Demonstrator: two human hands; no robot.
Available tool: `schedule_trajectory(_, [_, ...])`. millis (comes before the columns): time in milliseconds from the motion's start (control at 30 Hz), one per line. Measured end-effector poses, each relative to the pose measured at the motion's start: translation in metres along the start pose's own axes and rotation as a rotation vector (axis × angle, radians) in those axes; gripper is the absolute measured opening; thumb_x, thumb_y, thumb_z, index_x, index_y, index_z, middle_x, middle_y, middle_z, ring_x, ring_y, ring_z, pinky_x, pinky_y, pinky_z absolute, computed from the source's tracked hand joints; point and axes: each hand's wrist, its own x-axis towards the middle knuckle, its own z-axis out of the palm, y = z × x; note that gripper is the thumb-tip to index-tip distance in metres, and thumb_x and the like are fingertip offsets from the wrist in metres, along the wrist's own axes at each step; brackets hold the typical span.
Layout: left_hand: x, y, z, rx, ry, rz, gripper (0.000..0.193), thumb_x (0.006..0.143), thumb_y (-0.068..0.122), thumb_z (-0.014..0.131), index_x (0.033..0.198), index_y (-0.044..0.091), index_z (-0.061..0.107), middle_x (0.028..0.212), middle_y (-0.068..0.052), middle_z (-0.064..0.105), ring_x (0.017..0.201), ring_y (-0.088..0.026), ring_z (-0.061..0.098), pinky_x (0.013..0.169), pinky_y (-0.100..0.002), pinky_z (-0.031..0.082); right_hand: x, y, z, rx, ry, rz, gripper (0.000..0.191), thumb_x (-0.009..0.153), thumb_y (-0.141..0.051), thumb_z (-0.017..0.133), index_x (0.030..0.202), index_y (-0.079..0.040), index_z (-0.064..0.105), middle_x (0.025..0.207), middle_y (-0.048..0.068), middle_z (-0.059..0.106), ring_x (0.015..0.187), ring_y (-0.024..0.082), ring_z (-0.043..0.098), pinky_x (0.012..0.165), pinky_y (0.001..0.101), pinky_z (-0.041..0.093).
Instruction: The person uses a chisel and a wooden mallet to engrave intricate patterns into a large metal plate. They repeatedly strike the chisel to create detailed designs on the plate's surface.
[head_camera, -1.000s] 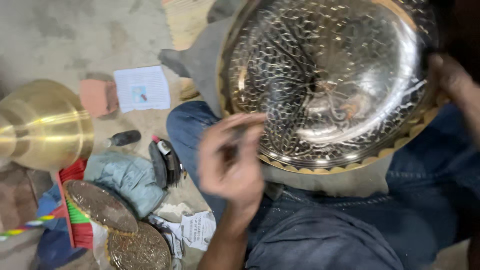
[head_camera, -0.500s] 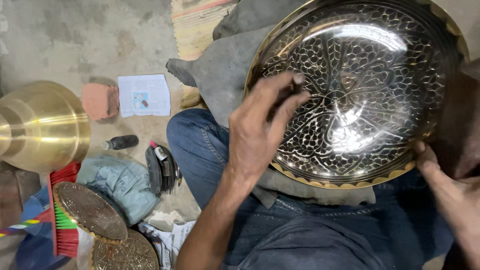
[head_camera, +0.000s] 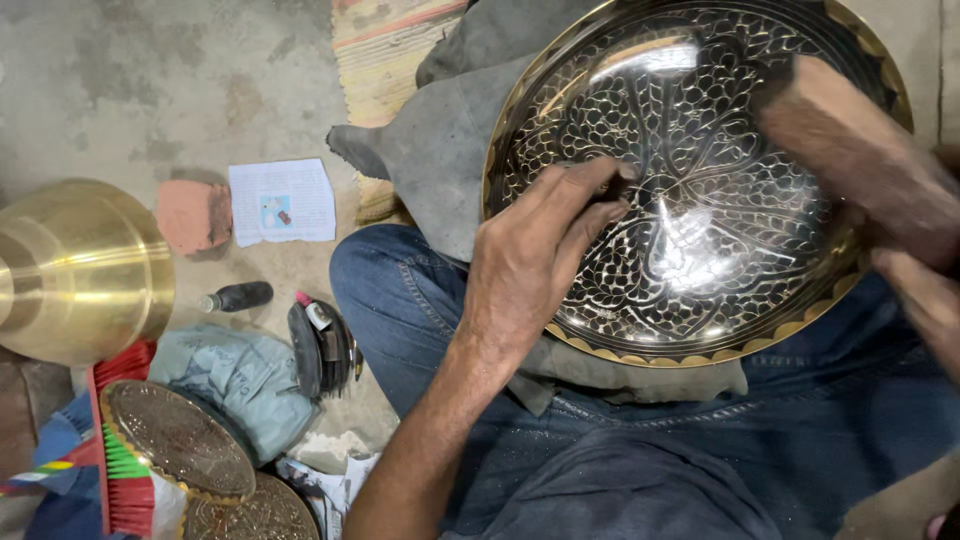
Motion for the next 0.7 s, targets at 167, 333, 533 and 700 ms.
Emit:
schedule_trajectory(167, [0.001,0.004,0.007,0.020,0.052,-0.080,0.031,0.103,0.016,0.069,0.131,0.008,0.059,0.123,-0.011,0.073,0.099,-0.020,0.078,0.076,-0.028,0.068,0.023,-0.079,0.014,0.000,0.044,-0.267,0.041,0.114,-0.028,0.051,0.143,0.001,0.058,0.124,0.020,0.065,0.106,0.026,0.065,0.086,0.0385,0.056])
schedule_trajectory(333, [-0.009,0.015,0.007,0.078,0.120,-0.092,0.030,0.104,0.011,0.070,0.131,0.005,0.061,0.117,-0.011,0.074,0.096,-0.020,0.078,0.075,-0.029,0.066,0.038,-0.143,-0.001,0.004,0.103,-0.372,0.041,0.113,-0.031,0.056,0.141,-0.001,0.061,0.115,0.016,0.068,0.093,0.025,0.067,0.076,0.0388,0.056])
schedule_trajectory(533, [-0.023,0.028,0.005,-0.011,0.310,-0.192,0.025,0.103,0.005,0.070,0.127,0.003,0.063,0.108,-0.011,0.073,0.094,-0.021,0.078,0.076,-0.031,0.066,0.036,-0.192,0.010,-0.065,0.308,-0.606,0.031,0.111,-0.023,0.066,0.130,0.001,0.066,0.109,0.014,0.074,0.091,0.022,0.075,0.079,0.0324,0.062])
schedule_trajectory(700, [-0.024,0.034,0.008,0.073,0.329,-0.223,0.026,0.102,0.005,0.072,0.127,0.003,0.063,0.114,-0.012,0.074,0.097,-0.022,0.078,0.080,-0.032,0.065,0.037,-0.223,0.013,-0.038,0.219,-0.848,0.020,0.114,-0.004,0.069,0.128,0.003,0.057,0.112,0.019,0.072,0.099,0.025,0.076,0.086,0.0330,0.066])
